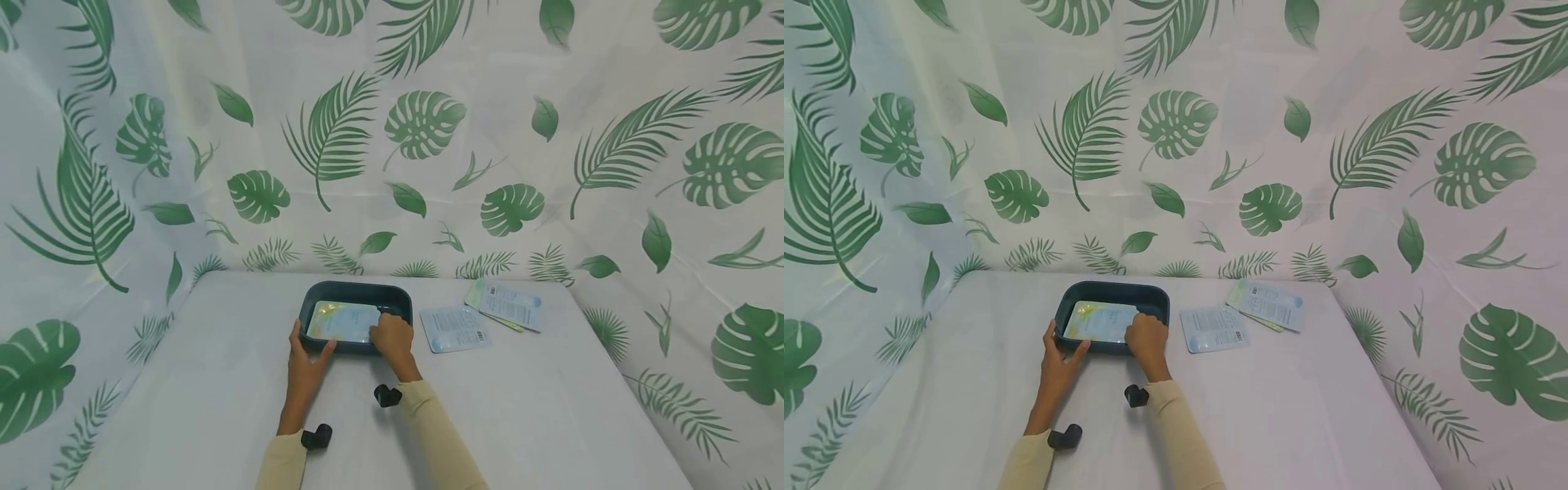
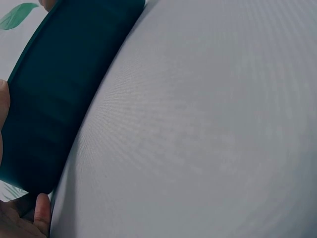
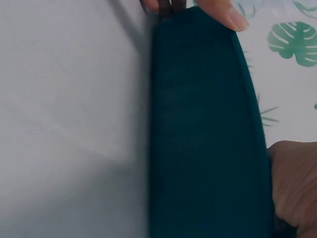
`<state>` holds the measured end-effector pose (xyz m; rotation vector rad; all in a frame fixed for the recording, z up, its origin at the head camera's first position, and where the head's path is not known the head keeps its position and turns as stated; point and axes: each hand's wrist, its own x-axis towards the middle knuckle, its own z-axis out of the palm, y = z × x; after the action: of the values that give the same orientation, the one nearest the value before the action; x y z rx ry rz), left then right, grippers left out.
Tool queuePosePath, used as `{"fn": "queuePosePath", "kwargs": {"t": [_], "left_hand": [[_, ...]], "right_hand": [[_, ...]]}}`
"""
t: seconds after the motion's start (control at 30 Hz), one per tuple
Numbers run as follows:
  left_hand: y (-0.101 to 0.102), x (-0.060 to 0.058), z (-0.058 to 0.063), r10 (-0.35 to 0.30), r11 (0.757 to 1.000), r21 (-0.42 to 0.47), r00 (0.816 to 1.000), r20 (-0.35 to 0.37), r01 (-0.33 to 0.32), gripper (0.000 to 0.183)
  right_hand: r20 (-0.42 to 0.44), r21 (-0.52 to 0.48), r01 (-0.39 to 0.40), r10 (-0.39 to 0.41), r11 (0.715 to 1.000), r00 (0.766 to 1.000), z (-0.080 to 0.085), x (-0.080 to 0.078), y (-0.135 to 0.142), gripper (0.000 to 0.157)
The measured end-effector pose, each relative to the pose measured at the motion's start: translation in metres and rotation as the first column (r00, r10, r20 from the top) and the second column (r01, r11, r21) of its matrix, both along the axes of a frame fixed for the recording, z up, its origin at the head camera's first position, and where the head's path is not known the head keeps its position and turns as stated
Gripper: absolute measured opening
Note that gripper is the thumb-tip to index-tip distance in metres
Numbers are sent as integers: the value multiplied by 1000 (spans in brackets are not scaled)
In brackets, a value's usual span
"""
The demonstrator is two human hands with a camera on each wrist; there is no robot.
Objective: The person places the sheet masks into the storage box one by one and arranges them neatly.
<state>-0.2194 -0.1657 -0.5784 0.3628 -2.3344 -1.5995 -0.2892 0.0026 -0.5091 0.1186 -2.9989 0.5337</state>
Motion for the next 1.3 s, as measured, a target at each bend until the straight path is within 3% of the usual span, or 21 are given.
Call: {"fn": "queuePosePath", "kwargs": {"t": [0.27, 0.6, 0.9, 1.13, 1.3], "left_hand": [[0, 1, -1, 8, 1000, 17, 1000, 3, -8, 98], [1, 1, 0, -5, 1000, 10, 1000, 0, 5, 98], [-1, -1, 3, -7, 1000, 11, 1000, -4, 7, 99], [1, -2, 1, 10, 1000, -3, 1000, -24, -10, 97], [0, 1, 1, -7, 1000, 13, 1000, 7, 7, 99]], "right_hand": [[-82, -5, -30, 29, 1000, 996, -7, 0, 1, 37], [18, 53, 39, -40, 998, 999, -9, 0, -4, 39], [-130, -28, -17, 14, 999, 991, -13, -5, -3, 34], [-110, -10, -33, 32, 999, 993, -13, -6, -1, 32], [-113, -18, -44, 42, 999, 993, -12, -3, 1, 30]]}}
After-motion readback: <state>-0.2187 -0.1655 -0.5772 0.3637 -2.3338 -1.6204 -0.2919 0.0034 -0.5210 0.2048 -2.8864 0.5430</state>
